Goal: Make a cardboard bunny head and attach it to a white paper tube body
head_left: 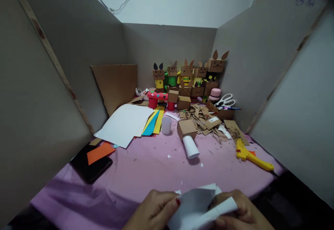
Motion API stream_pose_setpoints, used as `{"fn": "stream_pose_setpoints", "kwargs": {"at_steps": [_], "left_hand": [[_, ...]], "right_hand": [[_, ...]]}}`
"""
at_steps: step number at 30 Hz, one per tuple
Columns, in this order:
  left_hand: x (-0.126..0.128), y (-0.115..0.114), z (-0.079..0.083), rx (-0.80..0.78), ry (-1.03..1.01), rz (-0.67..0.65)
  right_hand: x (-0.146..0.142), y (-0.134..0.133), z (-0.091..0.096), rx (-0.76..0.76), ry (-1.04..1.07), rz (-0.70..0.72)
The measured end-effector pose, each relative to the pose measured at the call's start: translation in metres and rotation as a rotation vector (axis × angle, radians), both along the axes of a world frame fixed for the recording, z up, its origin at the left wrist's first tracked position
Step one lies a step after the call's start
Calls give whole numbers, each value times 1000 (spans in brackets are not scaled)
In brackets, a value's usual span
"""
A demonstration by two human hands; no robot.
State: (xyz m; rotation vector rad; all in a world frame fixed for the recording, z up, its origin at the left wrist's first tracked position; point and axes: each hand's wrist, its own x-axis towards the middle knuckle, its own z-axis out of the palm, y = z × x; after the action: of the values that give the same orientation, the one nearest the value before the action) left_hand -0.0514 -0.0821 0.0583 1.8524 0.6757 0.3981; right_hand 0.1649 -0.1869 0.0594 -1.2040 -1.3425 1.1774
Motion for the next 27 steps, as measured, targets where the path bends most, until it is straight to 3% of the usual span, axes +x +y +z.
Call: {"fn": "stream_pose_setpoints", "kwargs": {"at_steps": [6, 8, 12, 15, 20, 24, 27], "left_hand": [[-1, 15, -9, -53, -26, 184], [-2, 16, -8, 39, 4, 174], [3, 15, -4, 312, 82, 155], [7, 17, -1, 310, 145, 177], [7, 29, -6, 260, 101, 344], [1, 40, -12, 215, 95, 370], [-3, 49, -17, 171, 80, 381]], "right_hand": [[17, 8, -13, 229, -19, -46], [15, 11, -16, 258, -39, -73], [6, 17, -14, 334, -118, 1], [7, 20, -11, 394, -176, 20], [11, 26, -19, 544, -573, -90], [8, 35, -40, 786, -925, -218], [10, 39, -48, 816, -1189, -327]]}}
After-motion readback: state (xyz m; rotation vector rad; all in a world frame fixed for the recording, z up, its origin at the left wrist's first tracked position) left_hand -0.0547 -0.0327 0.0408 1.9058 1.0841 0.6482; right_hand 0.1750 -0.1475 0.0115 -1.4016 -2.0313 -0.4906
